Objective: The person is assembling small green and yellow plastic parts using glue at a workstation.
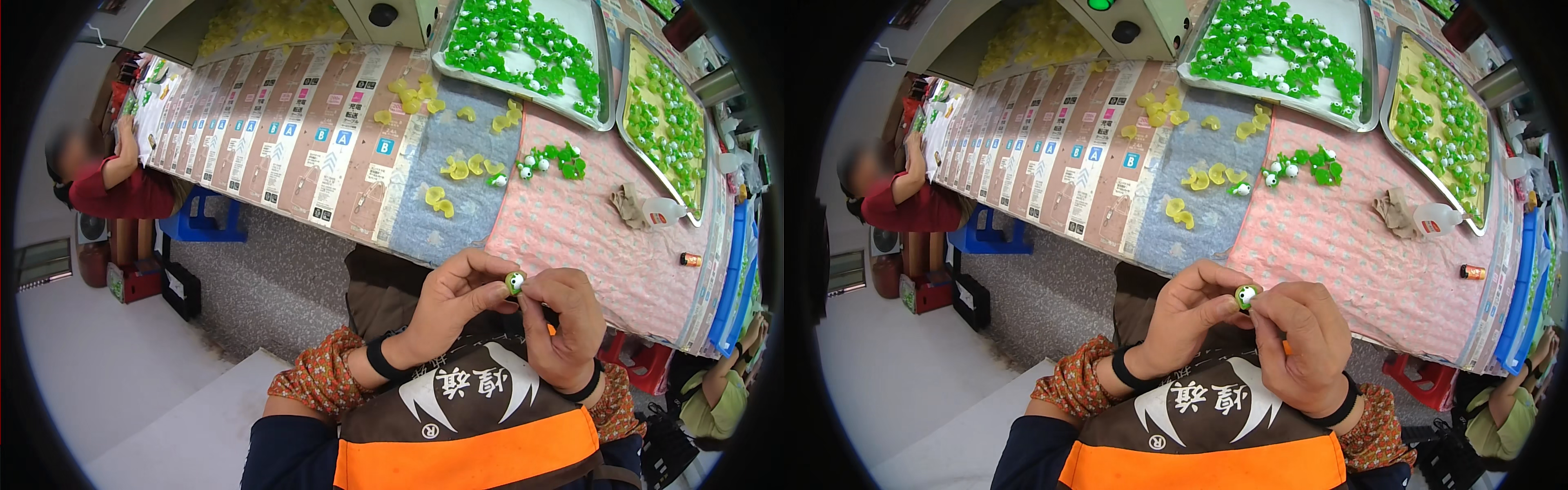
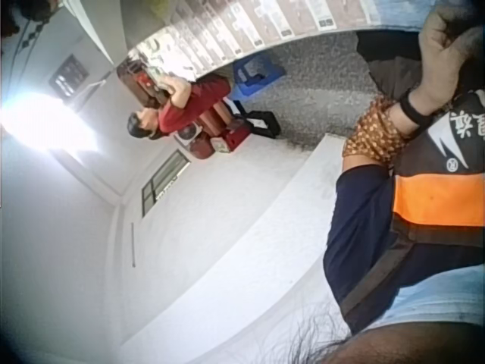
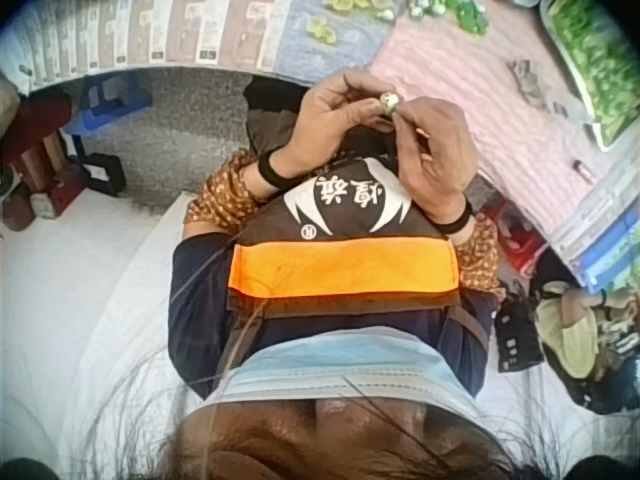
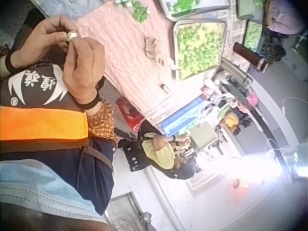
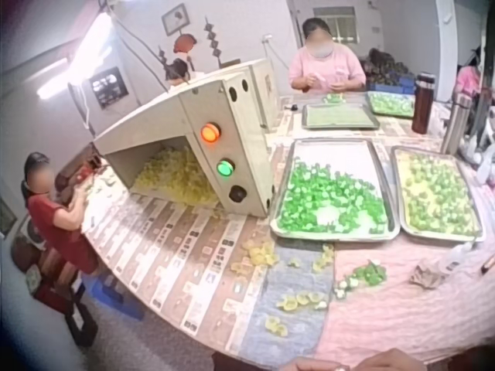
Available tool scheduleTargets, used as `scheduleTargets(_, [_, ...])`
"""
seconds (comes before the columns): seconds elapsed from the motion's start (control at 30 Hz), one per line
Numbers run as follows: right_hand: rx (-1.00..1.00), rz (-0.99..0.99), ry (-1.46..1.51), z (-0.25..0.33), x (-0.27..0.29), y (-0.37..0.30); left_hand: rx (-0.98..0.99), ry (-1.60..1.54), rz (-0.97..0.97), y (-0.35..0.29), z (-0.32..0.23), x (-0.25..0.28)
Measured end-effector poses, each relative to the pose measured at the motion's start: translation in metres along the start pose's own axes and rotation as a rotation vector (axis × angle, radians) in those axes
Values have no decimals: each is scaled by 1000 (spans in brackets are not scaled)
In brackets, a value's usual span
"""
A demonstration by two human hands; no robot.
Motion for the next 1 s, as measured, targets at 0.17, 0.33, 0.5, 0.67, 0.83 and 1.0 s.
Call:
scheduleTargets(0.17, [3,10,0,1,1,0,16,-35,2,1,6,1])
scheduleTargets(0.33, [29,43,-18,2,1,-2,-13,-60,13,2,8,1])
scheduleTargets(0.5, [77,30,-26,5,-1,-2,-71,-108,48,3,12,0])
scheduleTargets(0.67, [103,27,4,1,-2,-5,-47,-131,53,1,6,-1])
scheduleTargets(0.83, [163,22,-7,-2,0,-6,40,-72,-52,-1,-5,-6])
scheduleTargets(1.0, [205,55,-33,-2,-1,-9,-146,17,39,0,6,2])
Point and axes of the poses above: each hand's wrist, its own y-axis towards the middle knuckle, its own x-axis out of the back of the hand, z = x × y, the point moved 2 cm from there along y, towards the middle knuckle, and after that the axes turned 12 degrees about y, right-handed, at the moved point
